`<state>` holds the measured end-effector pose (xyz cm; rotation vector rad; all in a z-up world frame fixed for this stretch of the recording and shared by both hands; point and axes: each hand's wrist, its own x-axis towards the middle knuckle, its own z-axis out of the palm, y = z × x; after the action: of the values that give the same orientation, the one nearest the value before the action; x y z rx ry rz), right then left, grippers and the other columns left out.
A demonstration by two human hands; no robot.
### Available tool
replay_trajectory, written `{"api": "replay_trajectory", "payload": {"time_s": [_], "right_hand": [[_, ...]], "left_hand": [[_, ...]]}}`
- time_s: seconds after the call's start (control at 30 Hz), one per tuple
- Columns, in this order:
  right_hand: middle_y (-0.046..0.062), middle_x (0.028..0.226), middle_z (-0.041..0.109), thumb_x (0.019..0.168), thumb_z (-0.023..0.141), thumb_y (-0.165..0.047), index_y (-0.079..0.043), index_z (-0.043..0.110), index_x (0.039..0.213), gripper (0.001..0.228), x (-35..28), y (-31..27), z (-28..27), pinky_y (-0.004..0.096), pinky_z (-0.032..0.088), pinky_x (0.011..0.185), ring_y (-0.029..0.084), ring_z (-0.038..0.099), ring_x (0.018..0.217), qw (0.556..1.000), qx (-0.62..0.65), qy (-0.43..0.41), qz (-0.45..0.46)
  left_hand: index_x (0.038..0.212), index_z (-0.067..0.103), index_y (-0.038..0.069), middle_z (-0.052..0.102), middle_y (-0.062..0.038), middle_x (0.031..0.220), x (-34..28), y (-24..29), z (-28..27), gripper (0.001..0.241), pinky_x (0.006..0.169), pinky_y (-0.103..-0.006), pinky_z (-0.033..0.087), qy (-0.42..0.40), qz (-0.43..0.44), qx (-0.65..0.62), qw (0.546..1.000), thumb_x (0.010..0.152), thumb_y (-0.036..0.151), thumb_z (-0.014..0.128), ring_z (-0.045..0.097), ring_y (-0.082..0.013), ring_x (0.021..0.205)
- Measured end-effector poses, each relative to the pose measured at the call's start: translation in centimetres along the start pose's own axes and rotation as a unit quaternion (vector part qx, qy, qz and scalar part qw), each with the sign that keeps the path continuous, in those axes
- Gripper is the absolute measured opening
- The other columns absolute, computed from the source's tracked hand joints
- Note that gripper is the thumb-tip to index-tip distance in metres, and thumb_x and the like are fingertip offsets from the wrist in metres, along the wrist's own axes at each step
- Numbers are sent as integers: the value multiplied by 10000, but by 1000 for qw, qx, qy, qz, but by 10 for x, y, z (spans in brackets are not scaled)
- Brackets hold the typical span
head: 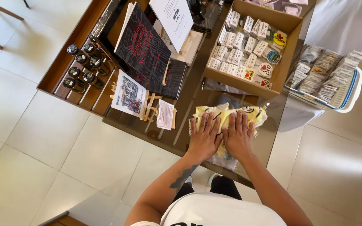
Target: Organize and clean various souvenir items such as keychains and shirts on a display table.
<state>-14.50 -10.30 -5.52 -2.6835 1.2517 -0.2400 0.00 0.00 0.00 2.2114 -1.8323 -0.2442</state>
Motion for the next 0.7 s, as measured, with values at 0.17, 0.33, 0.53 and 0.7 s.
{"api": "replay_trajectory", "payload": {"time_s": [0.17, 0.33, 0.53, 0.7], "right_hand": [[229, 1693, 222, 1035, 410, -516, -80, 245, 1646, 768, -54, -17, -9, 635, 88, 1231, 416, 167, 1572, 1000, -7, 24, 18], [230, 1686, 253, 1022, 413, -525, -91, 271, 1642, 770, -99, -36, -17, 626, 100, 1234, 419, 193, 1570, 998, -36, 49, 17], [301, 1674, 219, 1011, 418, -449, 33, 300, 1576, 753, -99, -45, -25, 654, 80, 1198, 471, 134, 1572, 999, -2, 42, 11], [246, 1695, 232, 1042, 378, -511, -78, 269, 1643, 748, -81, -36, -3, 595, -31, 1249, 430, 134, 1591, 997, -40, 54, 37]], "left_hand": [[1624, 288, 143, 279, -210, 1664, -38, 0, 1, 661, 1189, -731, 15, 43, 62, -1, 997, 1057, 480, 327, 173, -401, 1564], [1609, 318, 143, 282, -202, 1666, -73, 3, -12, 660, 1197, -728, 1, 3, 95, -26, 995, 1052, 495, 299, 183, -395, 1560], [1551, 420, 27, 291, -224, 1661, -71, -2, -22, 642, 1173, -710, 20, 57, 144, -79, 985, 1044, 423, 437, 161, -412, 1561], [1591, 370, 158, 291, -175, 1674, -51, -13, -1, 641, 1183, -749, 6, 44, 134, -33, 990, 1032, 469, 409, 205, -394, 1558]]}}
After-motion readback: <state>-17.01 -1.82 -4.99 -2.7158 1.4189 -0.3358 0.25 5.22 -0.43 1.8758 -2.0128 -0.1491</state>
